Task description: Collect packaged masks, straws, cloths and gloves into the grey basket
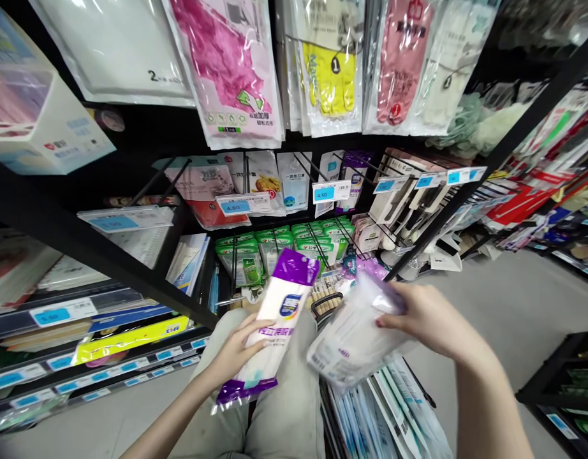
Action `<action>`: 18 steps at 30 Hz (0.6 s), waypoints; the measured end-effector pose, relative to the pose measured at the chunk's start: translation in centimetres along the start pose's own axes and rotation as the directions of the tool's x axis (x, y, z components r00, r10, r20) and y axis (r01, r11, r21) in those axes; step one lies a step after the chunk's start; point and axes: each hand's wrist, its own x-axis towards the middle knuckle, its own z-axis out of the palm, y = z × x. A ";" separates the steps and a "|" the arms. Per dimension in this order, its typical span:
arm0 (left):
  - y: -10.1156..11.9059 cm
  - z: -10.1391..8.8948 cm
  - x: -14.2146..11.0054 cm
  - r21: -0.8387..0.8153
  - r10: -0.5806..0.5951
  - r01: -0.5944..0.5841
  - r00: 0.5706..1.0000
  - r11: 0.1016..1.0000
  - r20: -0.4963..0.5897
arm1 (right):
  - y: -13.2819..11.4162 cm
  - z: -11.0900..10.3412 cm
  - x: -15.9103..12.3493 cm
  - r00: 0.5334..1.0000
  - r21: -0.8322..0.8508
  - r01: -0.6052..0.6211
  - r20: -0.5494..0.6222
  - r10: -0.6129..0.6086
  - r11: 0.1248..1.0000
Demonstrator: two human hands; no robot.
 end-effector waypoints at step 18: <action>-7.0 -1.4 -8.1 -0.116 -0.415 0.399 0.884 0.910 -0.214 | 15.5 30.5 0.5 0.932 -0.548 -0.216 0.130 0.338 0.808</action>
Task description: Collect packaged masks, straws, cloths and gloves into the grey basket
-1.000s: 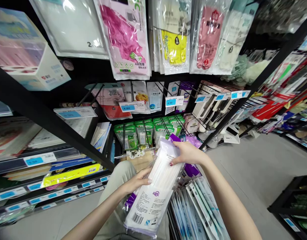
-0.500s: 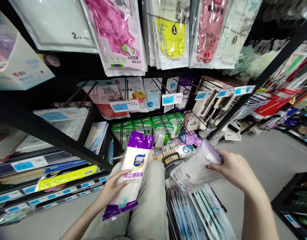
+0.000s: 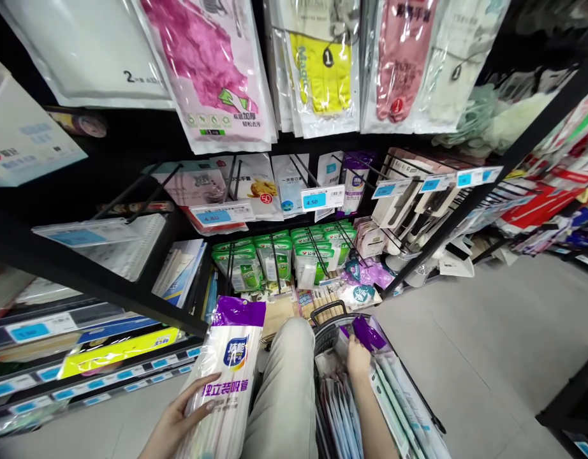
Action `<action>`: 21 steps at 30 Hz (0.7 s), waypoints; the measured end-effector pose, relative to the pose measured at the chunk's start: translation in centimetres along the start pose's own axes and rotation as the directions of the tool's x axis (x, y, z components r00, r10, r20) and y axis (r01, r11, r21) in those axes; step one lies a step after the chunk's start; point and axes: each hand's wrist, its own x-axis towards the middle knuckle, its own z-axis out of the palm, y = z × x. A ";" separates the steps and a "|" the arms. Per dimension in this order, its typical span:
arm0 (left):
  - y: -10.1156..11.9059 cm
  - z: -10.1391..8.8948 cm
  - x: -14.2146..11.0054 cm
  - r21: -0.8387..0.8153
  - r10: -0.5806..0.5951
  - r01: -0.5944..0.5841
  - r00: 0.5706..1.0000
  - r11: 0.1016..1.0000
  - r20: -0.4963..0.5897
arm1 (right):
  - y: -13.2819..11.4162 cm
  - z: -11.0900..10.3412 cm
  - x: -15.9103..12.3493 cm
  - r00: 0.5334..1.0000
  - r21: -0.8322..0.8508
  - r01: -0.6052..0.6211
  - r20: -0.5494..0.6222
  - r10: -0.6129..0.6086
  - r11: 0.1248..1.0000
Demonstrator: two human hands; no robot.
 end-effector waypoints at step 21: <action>1.8 1.8 1.0 0.058 0.009 -0.012 0.998 0.998 0.055 | 2.5 3.3 2.6 0.976 0.009 -0.218 -0.010 0.218 0.976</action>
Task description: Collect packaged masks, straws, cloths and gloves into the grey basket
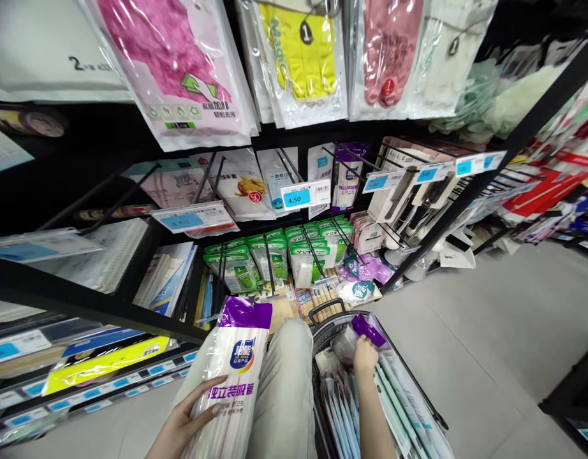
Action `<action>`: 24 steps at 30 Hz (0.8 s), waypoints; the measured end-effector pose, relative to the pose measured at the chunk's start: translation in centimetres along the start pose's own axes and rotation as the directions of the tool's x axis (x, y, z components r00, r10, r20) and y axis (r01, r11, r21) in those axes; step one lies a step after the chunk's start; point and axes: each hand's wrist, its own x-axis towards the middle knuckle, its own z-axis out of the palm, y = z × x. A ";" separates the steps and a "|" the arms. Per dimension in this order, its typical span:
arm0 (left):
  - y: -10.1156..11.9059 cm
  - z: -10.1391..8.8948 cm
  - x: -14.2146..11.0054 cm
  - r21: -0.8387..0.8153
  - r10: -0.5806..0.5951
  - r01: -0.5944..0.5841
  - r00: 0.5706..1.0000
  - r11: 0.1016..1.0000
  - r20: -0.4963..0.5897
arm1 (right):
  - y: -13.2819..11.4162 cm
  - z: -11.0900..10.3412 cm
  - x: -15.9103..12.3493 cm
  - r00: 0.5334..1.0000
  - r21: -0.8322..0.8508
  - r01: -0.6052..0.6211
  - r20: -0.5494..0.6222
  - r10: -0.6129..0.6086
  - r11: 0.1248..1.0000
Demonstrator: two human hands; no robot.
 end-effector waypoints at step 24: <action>10.2 6.3 -3.8 0.523 0.819 -0.848 0.358 0.084 0.449 | -7.7 -16.8 -22.8 0.989 0.870 -0.141 0.103 -0.105 -0.473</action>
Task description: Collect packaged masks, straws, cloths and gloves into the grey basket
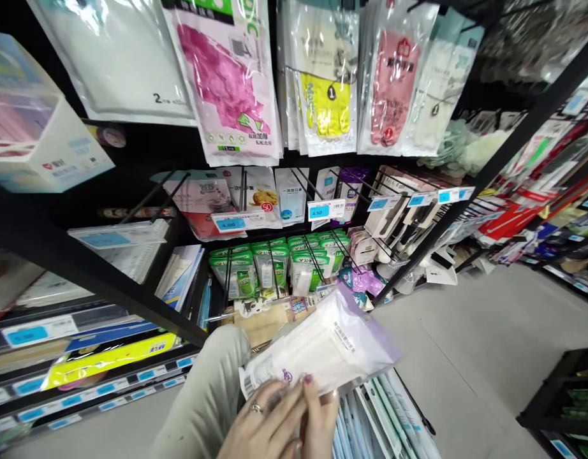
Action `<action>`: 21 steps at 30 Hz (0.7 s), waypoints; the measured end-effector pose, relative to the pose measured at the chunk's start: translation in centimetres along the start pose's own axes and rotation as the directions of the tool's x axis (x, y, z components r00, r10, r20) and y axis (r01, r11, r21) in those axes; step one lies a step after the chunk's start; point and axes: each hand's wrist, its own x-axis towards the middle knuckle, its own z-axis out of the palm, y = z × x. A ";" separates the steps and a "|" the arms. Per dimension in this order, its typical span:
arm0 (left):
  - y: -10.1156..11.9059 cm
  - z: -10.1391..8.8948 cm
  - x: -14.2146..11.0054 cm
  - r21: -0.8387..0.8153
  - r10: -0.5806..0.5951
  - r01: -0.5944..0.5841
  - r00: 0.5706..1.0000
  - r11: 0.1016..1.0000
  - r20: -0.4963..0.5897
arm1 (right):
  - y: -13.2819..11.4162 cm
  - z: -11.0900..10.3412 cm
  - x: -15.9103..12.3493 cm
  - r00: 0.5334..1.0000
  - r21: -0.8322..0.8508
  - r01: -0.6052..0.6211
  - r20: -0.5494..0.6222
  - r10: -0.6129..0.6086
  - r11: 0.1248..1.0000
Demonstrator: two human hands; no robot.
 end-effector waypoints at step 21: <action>-3.7 -1.0 -2.9 -0.753 -0.191 0.629 0.729 -0.193 0.657 | -13.4 -3.9 5.9 0.948 -0.482 0.307 0.231 -0.219 0.820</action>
